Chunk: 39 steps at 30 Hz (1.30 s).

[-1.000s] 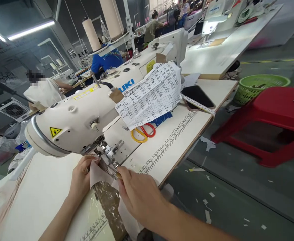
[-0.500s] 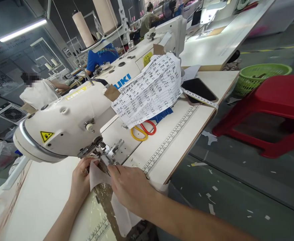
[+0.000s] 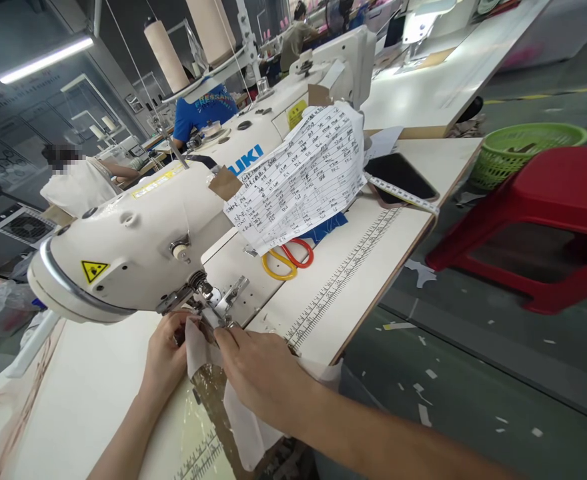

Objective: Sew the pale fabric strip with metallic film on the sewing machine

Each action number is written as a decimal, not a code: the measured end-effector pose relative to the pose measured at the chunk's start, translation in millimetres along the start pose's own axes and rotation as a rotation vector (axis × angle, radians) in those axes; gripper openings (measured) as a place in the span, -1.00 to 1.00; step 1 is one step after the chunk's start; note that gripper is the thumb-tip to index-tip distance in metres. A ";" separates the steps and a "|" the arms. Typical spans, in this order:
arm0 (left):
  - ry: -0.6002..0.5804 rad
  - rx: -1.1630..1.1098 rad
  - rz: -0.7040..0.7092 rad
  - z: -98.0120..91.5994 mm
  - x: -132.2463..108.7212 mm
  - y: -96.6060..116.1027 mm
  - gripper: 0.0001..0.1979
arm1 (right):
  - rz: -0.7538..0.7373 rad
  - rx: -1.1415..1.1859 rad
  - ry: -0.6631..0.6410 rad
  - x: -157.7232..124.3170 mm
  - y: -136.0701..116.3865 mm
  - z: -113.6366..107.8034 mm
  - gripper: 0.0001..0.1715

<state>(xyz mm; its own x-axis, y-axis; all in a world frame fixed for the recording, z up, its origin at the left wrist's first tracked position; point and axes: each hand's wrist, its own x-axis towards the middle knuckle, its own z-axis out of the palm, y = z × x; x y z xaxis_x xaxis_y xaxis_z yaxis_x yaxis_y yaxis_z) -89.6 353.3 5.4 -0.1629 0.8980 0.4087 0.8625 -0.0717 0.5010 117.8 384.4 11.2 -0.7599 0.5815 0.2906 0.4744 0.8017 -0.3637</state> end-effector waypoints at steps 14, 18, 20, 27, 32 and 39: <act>-0.027 -0.002 -0.038 -1.0 1.2 -5.5 -0.82 | -0.042 -0.041 0.039 -2.8 -0.1 1.0 -0.58; -0.014 0.035 -0.013 1.4 0.3 -4.7 -0.83 | -0.049 -0.054 0.040 -3.5 -0.8 1.7 -0.57; -0.002 0.047 -0.007 2.0 0.4 -3.3 -0.83 | -0.047 -0.060 0.041 -3.5 -0.9 1.9 -0.56; -0.001 0.030 -0.024 0.9 2.3 -2.7 -0.85 | -0.061 -0.055 0.033 -2.8 0.5 1.0 -0.59; -0.005 -0.037 -0.072 -0.7 3.4 -6.5 -0.83 | -0.038 -0.036 0.034 -4.0 0.7 1.3 -0.60; -0.020 -0.112 -0.162 -4.4 3.0 -4.9 -0.76 | -0.013 -0.031 0.015 -3.9 -1.1 -0.8 -0.60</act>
<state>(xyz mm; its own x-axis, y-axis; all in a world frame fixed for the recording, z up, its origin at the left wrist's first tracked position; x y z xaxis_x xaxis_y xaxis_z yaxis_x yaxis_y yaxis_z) -96.5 354.4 7.5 -0.2847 0.9100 0.3015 0.7670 0.0276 0.6410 120.6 381.3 11.2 -0.7594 0.5729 0.3084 0.4785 0.8129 -0.3320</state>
